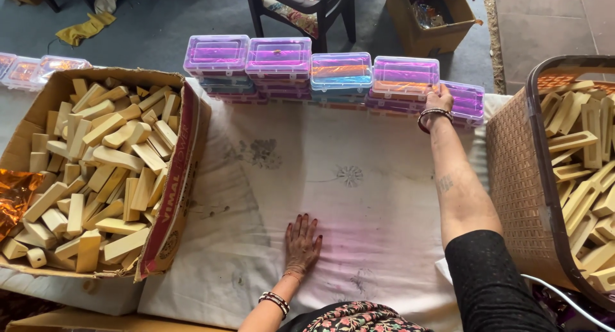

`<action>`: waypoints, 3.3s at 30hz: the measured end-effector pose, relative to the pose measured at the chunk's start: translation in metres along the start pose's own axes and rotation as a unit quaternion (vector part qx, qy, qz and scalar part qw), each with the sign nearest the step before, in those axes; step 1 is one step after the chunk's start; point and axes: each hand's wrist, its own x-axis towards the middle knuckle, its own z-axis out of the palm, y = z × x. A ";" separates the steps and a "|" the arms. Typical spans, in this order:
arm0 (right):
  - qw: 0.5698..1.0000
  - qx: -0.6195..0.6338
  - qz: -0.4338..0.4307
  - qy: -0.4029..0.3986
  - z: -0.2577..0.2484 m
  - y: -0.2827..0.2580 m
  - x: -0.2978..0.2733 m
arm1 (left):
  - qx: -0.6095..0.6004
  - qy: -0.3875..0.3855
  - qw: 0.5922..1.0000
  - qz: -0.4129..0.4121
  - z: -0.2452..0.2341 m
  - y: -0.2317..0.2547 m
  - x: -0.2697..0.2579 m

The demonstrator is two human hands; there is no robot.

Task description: Clean and organize wooden blocks into plastic containers and boxes.

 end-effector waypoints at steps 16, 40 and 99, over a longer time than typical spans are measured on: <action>0.703 -0.699 -0.082 -0.103 -0.166 0.143 -0.300 | -0.012 0.020 1.000 0.007 0.006 -0.002 -0.001; 0.593 -0.771 -0.001 -0.230 -0.196 0.109 -0.472 | -0.036 0.016 0.999 0.033 0.005 -0.009 -0.001; 0.792 -0.583 0.172 0.065 -0.399 -0.094 -0.194 | 0.094 0.055 0.993 -0.038 0.042 0.002 -0.035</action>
